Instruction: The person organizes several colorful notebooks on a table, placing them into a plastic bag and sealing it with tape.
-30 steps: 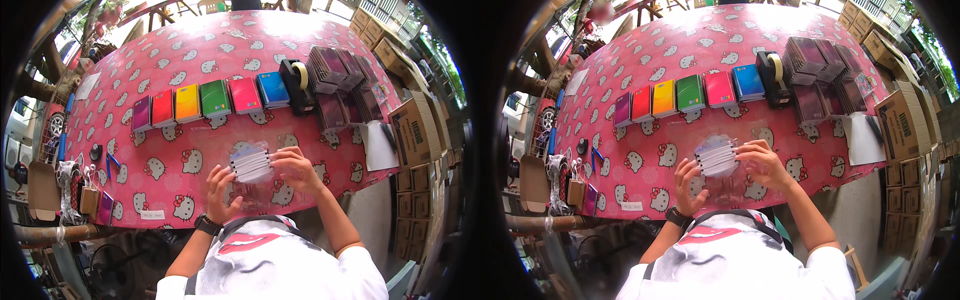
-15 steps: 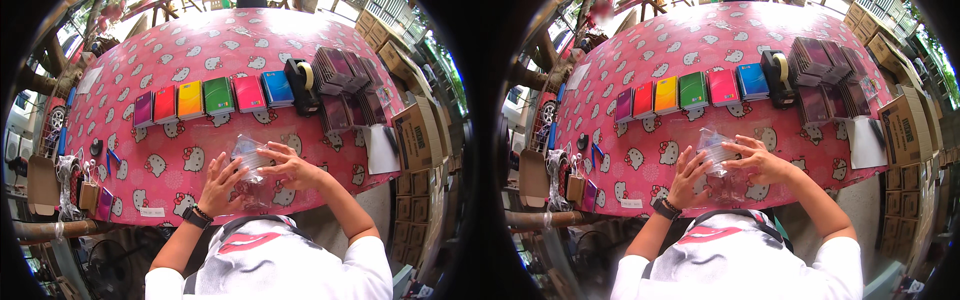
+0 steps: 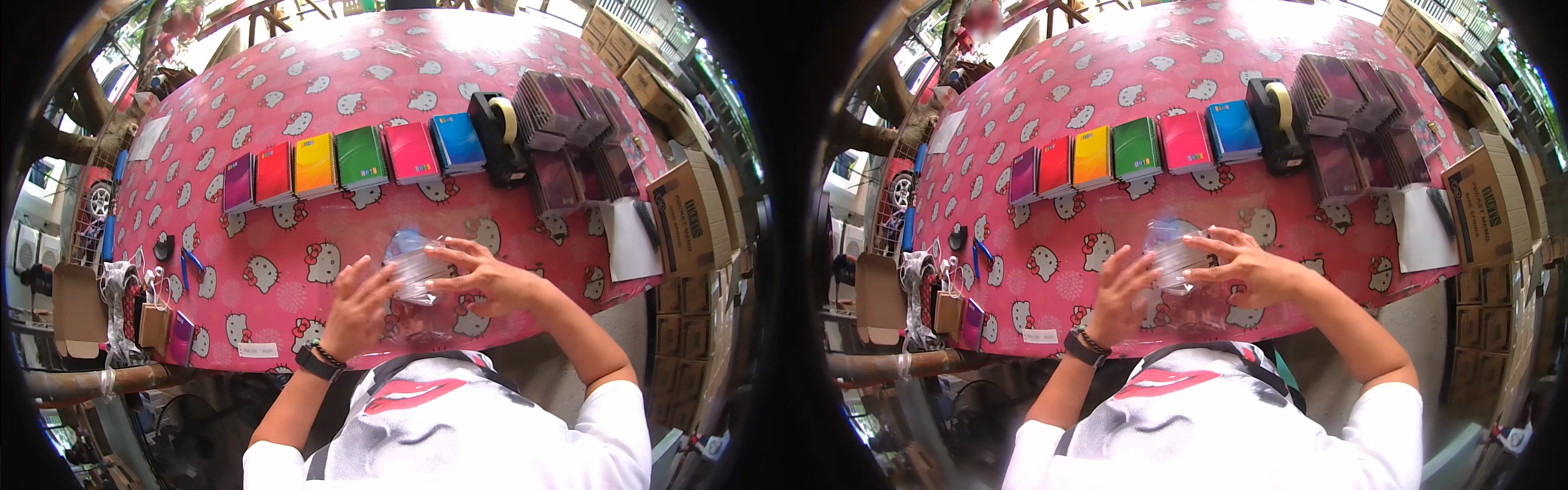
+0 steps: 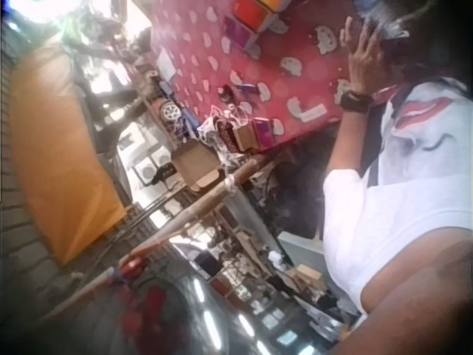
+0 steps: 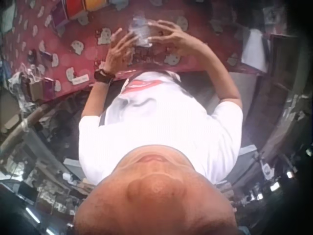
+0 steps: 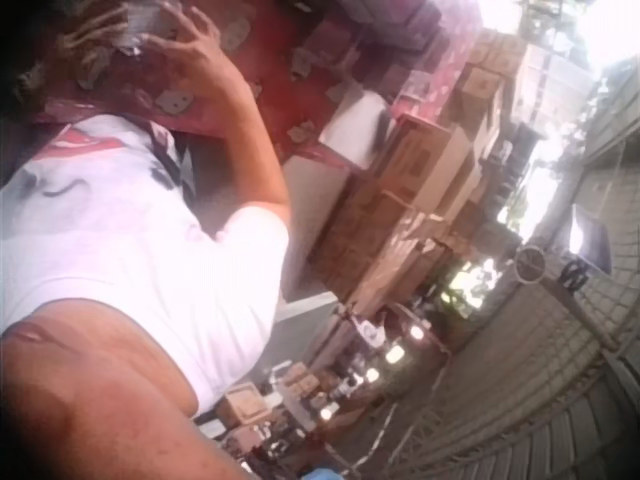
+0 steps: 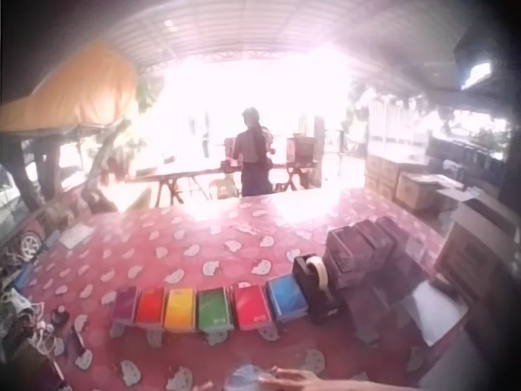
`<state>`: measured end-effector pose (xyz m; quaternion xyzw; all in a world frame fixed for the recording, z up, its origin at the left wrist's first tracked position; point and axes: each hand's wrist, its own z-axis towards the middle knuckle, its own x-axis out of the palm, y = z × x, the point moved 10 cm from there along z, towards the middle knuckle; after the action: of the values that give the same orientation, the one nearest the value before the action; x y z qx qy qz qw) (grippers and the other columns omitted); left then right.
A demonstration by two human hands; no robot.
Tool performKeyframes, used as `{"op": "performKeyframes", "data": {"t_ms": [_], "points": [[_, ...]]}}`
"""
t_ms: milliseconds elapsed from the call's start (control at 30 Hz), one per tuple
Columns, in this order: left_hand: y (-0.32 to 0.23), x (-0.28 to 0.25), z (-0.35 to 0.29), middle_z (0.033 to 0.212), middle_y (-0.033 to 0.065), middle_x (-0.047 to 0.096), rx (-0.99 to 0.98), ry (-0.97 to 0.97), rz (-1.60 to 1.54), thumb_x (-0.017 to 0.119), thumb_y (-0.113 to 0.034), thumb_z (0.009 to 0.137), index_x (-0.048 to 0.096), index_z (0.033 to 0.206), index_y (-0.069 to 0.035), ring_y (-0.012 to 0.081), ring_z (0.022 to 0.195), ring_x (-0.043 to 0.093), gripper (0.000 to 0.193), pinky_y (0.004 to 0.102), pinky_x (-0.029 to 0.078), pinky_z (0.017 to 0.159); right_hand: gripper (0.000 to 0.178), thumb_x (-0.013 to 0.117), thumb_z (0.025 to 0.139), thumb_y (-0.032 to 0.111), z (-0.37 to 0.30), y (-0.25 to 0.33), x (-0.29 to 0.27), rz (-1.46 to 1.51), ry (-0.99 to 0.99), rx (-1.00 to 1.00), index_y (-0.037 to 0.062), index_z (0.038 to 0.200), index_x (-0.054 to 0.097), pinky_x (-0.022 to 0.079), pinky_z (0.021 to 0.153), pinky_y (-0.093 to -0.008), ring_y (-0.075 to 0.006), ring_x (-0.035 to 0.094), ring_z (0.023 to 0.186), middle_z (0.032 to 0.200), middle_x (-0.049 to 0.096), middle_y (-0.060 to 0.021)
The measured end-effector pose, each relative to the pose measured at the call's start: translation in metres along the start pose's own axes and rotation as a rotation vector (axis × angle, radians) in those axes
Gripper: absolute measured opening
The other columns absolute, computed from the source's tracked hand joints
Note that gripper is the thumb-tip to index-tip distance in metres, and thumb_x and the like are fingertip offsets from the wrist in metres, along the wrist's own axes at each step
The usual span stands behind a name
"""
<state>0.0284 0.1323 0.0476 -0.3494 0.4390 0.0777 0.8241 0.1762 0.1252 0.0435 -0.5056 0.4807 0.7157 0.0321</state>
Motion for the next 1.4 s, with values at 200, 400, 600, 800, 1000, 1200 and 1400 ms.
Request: {"op": "performKeyframes", "data": {"t_ms": [200, 400, 600, 800, 1000, 1200, 1400], "points": [[0.001, 0.027, 0.006, 0.149, 0.0021, 0.025, -0.009, 0.296, 0.093, 0.056, -0.002, 0.062, 0.042, 0.135, -0.024, 0.0367, 0.14, 0.006, 0.077, 0.0572, 0.006, 0.11, 0.085, 0.069, 0.053, 0.001, 0.003, -0.003, 0.006, -0.094, 0.129, 0.004, 0.0372, 0.127, 0.051, 0.02, 0.107, -0.0585, -0.0398, 0.011, 0.137, 0.151, 0.019, -0.0047], [-0.005, 0.031, 0.02, 0.151, -0.0006, 0.02, 0.047, 0.334, 0.132, 0.06, -0.004, 0.062, 0.038, 0.137, -0.029, 0.0376, 0.14, 0.004, 0.082, 0.0589, 0.006, 0.109, 0.084, 0.071, 0.052, 0.004, 0.009, 0.0, 0.004, -0.107, 0.119, 0.008, 0.0404, 0.125, 0.053, 0.017, 0.104, -0.0633, -0.0418, 0.01, 0.137, 0.152, 0.016, 0.0007], [0.005, 0.004, -0.008, 0.144, 0.0046, 0.035, 0.04, -0.071, -0.137, 0.059, -0.005, 0.061, 0.047, 0.132, -0.021, 0.0361, 0.138, 0.016, 0.073, 0.0559, 0.013, 0.109, 0.083, 0.069, 0.054, 0.004, 0.009, 0.004, 0.001, -0.185, 0.173, 0.014, 0.0419, 0.126, 0.05, 0.017, 0.103, -0.0656, -0.0415, 0.007, 0.138, 0.152, 0.014, -0.0023], [-0.002, 0.022, 0.005, 0.146, 0.003, 0.033, -0.018, 0.187, 0.033, 0.056, -0.007, 0.063, 0.047, 0.132, -0.024, 0.0354, 0.138, 0.016, 0.072, 0.0582, 0.012, 0.108, 0.081, 0.073, 0.054, 0.007, 0.015, -0.001, 0.006, -0.144, 0.217, 0.026, 0.0419, 0.124, 0.053, 0.017, 0.103, -0.0647, -0.042, 0.009, 0.137, 0.152, 0.015, -0.0018], [-0.007, 0.029, 0.022, 0.147, -0.0012, 0.029, -0.091, 0.261, 0.12, 0.058, -0.01, 0.068, 0.043, 0.133, -0.034, 0.0361, 0.138, 0.016, 0.071, 0.0642, 0.014, 0.105, 0.072, 0.075, 0.059, 0.013, 0.018, 0.001, -0.001, 0.198, 0.144, -0.204, 0.0216, 0.128, 0.054, 0.025, 0.103, -0.0546, -0.0323, 0.015, 0.139, 0.149, 0.022, -0.0123], [-0.007, 0.025, 0.019, 0.146, 0.0011, 0.032, -0.076, 0.217, 0.201, 0.064, -0.008, 0.063, 0.048, 0.13, -0.031, 0.0362, 0.137, 0.02, 0.072, 0.063, 0.018, 0.104, 0.034, 0.063, 0.083, 0.015, -0.045, -0.172, -0.128, 0.48, -1.128, 0.476, -0.0004, 0.113, 0.06, 0.047, 0.077, -0.0244, -0.0118, 0.06, 0.083, 0.105, 0.063, -0.0065], [-0.009, 0.027, 0.022, 0.145, 0.0023, 0.032, -0.073, 0.209, 0.191, 0.058, -0.002, 0.066, 0.048, 0.129, -0.03, 0.0368, 0.136, 0.02, 0.07, 0.0641, 0.019, 0.103, 0.033, 0.066, 0.081, 0.03, -0.088, -0.275, -0.151, 0.062, -1.033, 1.062, -0.0018, 0.089, 0.067, 0.047, 0.069, -0.0304, -0.0142, 0.062, 0.075, 0.078, 0.067, -0.0107]]}}
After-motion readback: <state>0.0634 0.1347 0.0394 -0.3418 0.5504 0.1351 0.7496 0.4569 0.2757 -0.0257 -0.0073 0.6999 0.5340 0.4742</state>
